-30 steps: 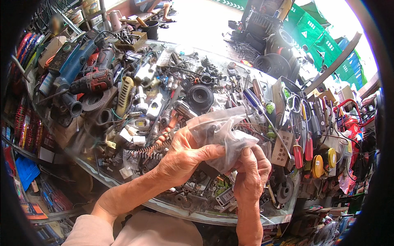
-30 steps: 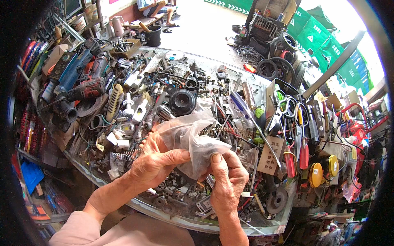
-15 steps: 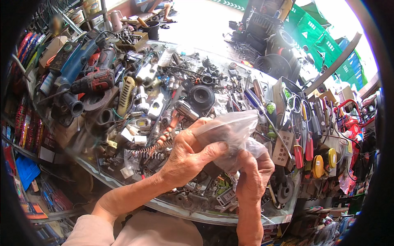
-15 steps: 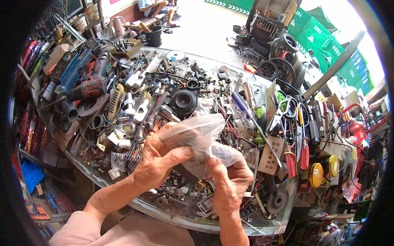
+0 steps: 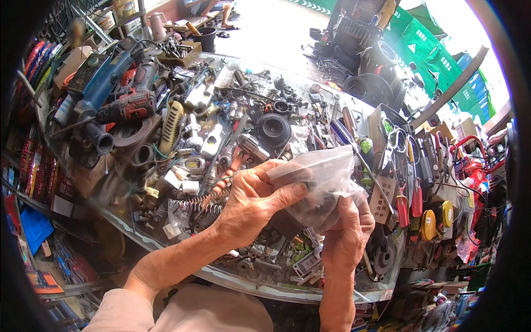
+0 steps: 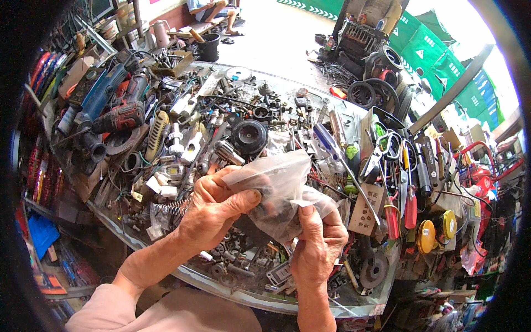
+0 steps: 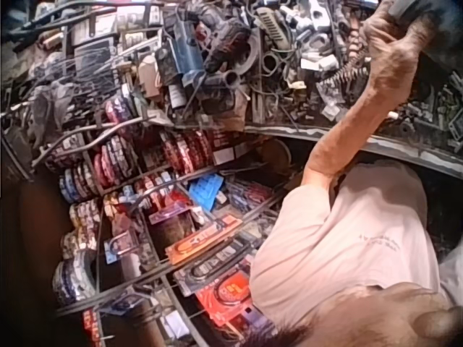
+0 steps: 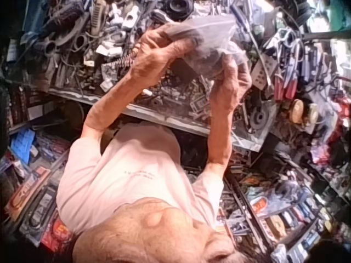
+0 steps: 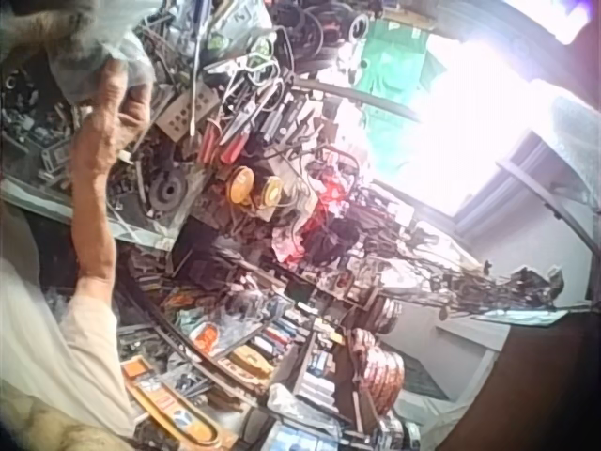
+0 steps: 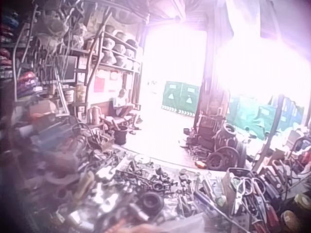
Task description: The person uses a wrench to tighten a bolt on a small mechanical component held in their left hand. They then place the component into a small plastic bag and seal it. The person is working at a cluttered workbench in a workshop environment.
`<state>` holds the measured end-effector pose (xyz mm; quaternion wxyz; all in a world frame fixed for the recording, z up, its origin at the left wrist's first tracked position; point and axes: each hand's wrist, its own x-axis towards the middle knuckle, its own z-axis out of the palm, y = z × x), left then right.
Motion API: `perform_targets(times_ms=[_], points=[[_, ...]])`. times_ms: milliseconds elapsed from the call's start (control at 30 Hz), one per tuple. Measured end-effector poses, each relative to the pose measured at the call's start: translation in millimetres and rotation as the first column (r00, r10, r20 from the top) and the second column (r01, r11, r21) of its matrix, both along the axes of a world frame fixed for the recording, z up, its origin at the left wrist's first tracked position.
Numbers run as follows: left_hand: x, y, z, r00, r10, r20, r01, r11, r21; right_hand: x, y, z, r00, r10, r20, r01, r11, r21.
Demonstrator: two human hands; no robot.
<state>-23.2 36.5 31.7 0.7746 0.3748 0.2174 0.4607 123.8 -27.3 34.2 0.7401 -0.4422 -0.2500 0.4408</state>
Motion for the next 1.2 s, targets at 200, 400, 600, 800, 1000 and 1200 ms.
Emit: perform_targets(times_ms=[200, 400, 600, 800, 1000, 1200], points=[[-1, 2, 4, 0.994, -0.084, 0.070, 0.087, 0.995, -0.043, 7, 4, -3, 0.998, -0.050, -0.050, 0.050, 0.999, 0.008], [2, -1, 3, 0.993, -0.104, 0.062, 0.104, 0.995, 0.009, 8, 5, 4, 0.995, -0.025, -0.096, 0.026, 1.000, 0.007], [2, 1, -1, 0.997, -0.065, 0.048, 0.067, 0.997, -0.045, 8, 4, 6, 0.997, 0.046, -0.069, -0.045, 0.999, 0.018], [1, 3, -7, 0.996, -0.004, 0.090, 0.009, 0.999, -0.048, 2, 5, 4, 0.975, 0.193, 0.108, -0.188, 0.981, -0.056], [3, 2, -8, 0.999, -0.007, 0.041, 0.007, 1.000, 0.000, -4, 4, 2, 0.979, 0.120, 0.166, -0.109, 0.991, -0.073], [3, 0, -5, 0.998, 0.025, 0.051, -0.027, 0.998, 0.053, -1, -3, 4, 0.965, 0.132, 0.226, -0.109, 0.988, -0.111]])
